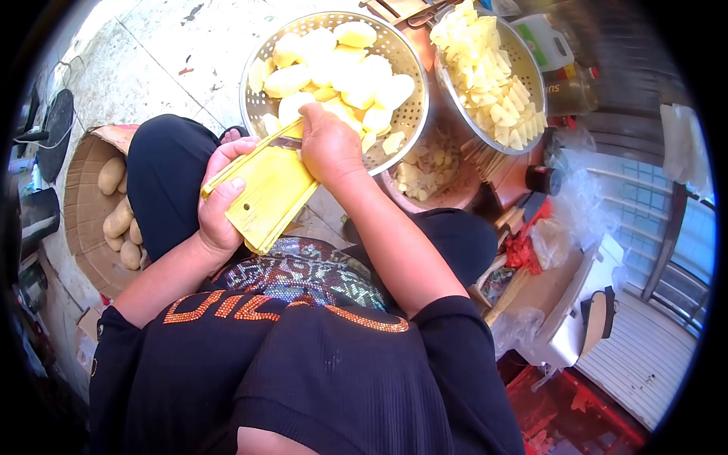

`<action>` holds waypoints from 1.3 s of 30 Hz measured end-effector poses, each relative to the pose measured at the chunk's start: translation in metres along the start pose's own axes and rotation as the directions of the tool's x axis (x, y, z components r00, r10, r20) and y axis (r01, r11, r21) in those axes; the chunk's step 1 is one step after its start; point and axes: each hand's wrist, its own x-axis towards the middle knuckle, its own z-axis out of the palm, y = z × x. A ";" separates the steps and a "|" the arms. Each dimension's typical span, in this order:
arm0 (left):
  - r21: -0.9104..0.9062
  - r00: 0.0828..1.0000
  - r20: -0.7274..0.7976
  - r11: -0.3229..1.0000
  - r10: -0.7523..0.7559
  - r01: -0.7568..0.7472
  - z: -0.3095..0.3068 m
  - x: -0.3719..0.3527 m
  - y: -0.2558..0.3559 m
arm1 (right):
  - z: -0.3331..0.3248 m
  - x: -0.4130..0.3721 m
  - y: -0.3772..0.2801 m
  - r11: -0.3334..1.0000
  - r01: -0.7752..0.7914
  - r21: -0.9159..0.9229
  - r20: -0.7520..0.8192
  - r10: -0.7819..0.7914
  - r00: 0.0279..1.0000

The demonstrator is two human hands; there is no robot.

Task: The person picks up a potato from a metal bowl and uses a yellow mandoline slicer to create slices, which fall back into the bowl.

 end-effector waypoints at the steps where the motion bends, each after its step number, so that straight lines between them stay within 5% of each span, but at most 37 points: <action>1: -0.018 1.000 0.001 1.000 -0.010 0.010 0.001 0.000 0.000 | 0.001 0.000 0.001 1.000 -0.005 0.019 0.008 0.004 1.000; 33: 0.010 1.000 0.017 1.000 0.004 -0.004 0.000 0.001 -0.001 | 0.015 0.038 0.022 0.997 -0.074 -0.012 0.064 0.075 0.995; 36: 0.030 1.000 0.018 1.000 0.002 -0.003 0.000 0.001 0.000 | 0.021 0.039 0.033 0.981 -0.165 0.097 0.070 0.159 0.985; 39: 0.048 1.000 0.018 0.999 0.011 -0.011 -0.001 0.002 -0.001 | 0.030 0.037 0.058 0.965 -0.098 0.245 -0.122 0.130 0.984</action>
